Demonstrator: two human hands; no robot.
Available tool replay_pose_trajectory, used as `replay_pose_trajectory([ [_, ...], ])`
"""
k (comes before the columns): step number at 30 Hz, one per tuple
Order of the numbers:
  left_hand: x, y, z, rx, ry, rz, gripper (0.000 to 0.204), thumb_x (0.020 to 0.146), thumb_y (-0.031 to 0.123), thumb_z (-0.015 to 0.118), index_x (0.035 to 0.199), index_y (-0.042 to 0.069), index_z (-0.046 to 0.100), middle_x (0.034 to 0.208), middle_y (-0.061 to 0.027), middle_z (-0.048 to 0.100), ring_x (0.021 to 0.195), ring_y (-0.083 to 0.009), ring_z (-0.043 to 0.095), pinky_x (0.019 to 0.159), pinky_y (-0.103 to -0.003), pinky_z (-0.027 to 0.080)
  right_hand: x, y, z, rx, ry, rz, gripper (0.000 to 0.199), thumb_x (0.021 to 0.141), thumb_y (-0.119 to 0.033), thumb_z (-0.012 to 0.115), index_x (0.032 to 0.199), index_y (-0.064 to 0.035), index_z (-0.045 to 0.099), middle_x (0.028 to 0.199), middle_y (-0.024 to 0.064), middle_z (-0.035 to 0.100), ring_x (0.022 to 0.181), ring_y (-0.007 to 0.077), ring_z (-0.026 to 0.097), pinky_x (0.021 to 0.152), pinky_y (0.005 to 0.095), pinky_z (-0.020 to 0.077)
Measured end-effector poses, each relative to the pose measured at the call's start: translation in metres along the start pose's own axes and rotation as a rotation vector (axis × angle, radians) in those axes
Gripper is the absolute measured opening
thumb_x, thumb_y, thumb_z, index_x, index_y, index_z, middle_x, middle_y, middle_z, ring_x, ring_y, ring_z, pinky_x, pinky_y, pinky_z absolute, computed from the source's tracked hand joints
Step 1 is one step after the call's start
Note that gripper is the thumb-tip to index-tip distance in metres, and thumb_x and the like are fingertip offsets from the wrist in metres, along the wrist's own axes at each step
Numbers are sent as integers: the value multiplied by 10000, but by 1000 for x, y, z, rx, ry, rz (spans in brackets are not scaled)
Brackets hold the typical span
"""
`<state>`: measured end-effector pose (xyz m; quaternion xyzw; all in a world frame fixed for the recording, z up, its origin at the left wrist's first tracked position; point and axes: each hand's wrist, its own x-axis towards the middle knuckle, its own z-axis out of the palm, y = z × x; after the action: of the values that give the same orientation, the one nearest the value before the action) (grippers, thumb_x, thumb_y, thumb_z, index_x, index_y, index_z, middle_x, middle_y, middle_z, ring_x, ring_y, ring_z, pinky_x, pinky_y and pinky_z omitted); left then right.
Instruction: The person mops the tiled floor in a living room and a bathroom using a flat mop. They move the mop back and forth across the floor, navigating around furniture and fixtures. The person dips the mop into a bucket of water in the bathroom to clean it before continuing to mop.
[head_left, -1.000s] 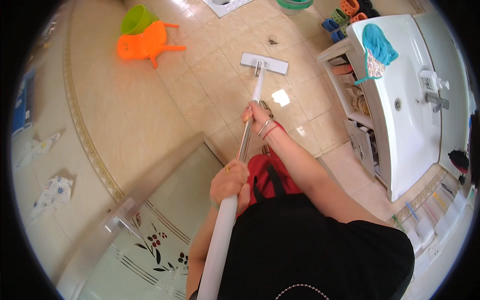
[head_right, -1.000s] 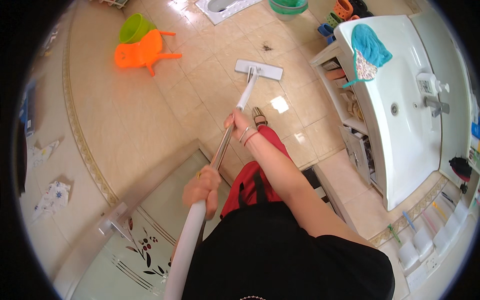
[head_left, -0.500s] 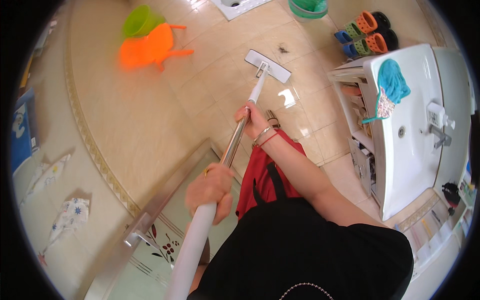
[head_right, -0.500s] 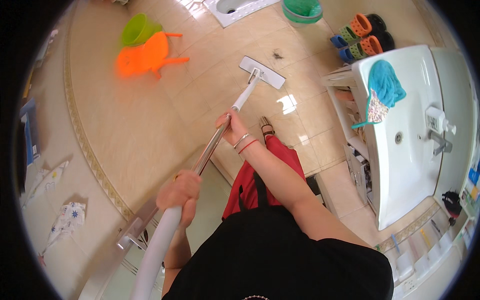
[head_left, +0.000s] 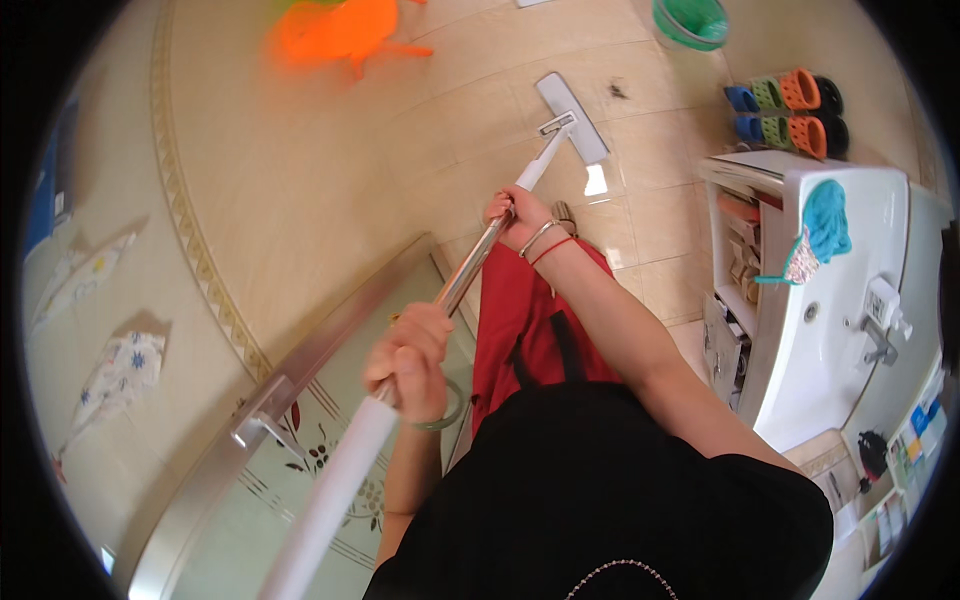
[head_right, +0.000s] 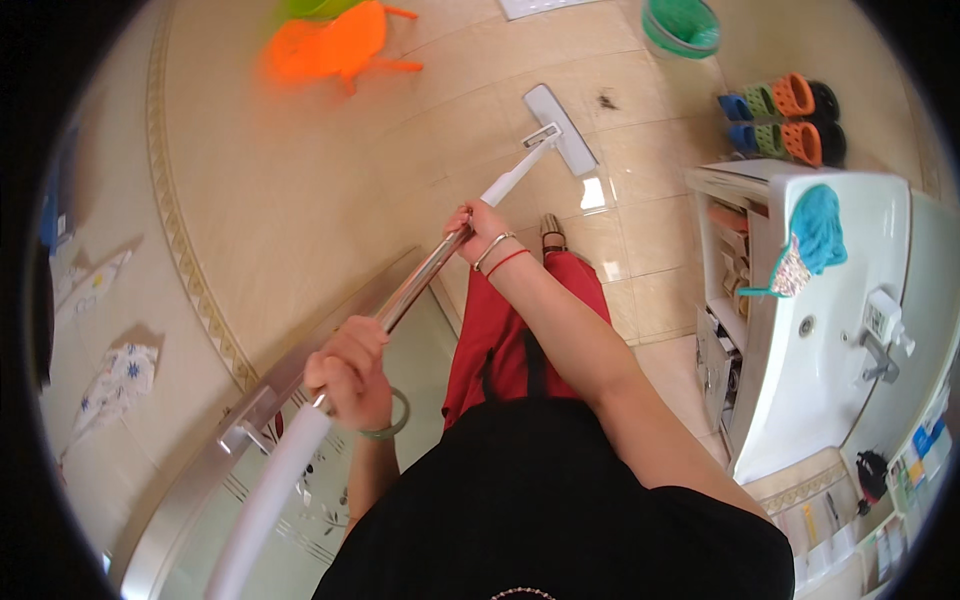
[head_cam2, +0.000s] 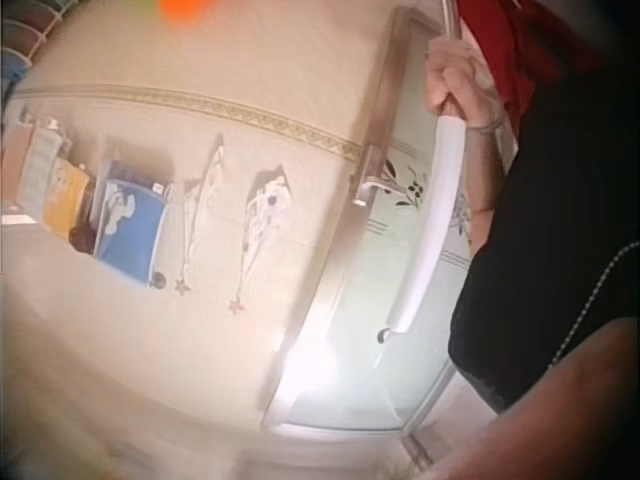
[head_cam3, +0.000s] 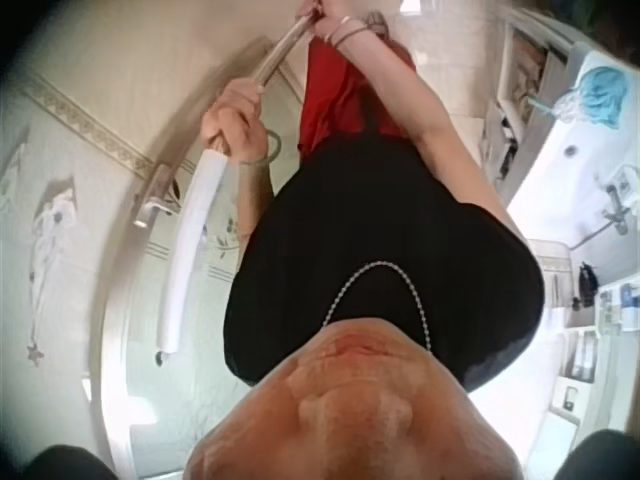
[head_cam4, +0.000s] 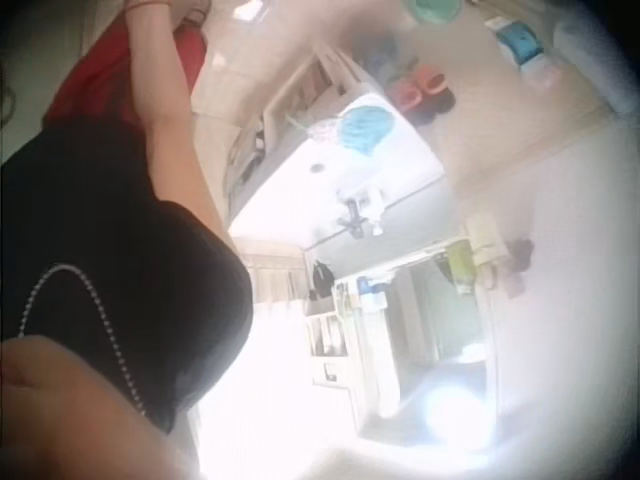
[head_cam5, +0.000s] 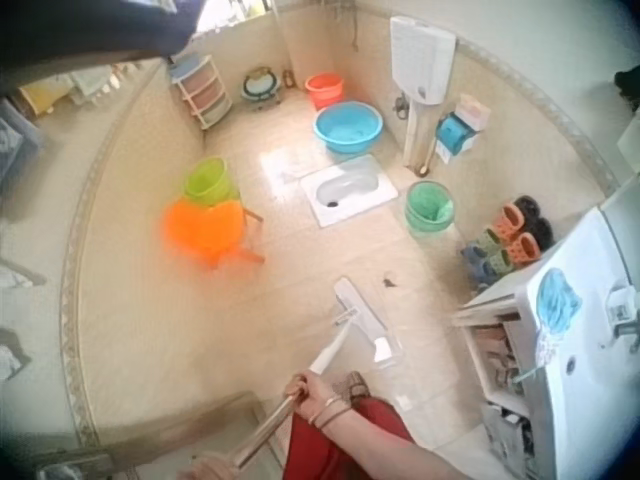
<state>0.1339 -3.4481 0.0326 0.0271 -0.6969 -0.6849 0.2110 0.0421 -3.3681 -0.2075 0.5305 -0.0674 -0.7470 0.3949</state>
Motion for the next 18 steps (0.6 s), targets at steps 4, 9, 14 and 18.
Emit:
replay_pose_trajectory([
  [4,6,34,-48,44,-10,5,354,967,170,449,636,101,344,522,-27,400,463,-153,365,582,-370,410,9,69,18,42,25,102,217,906,-118,459,707,-110,372,563,-27,366,467,98,372,444,248,373],
  [9,7,48,-90,140,4,73,269,924,175,573,703,77,456,546,-33,472,470,-159,447,583,-385,475,56,143,23,73,-10,216,212,882,-92,470,697,-117,370,560,-29,363,455,93,361,418,233,362],
  [14,18,30,-127,227,-4,87,228,902,121,568,720,78,439,552,-31,454,484,-159,430,588,-384,461,117,195,29,120,0,316,242,891,-121,489,679,-121,374,547,-35,368,447,86,368,394,215,357],
  [18,38,2,-160,263,3,49,216,888,47,493,696,85,403,537,-15,379,492,-146,333,602,-361,398,177,221,32,267,-30,451,268,915,-176,494,677,-128,381,530,-41,384,431,87,369,392,215,367],
])
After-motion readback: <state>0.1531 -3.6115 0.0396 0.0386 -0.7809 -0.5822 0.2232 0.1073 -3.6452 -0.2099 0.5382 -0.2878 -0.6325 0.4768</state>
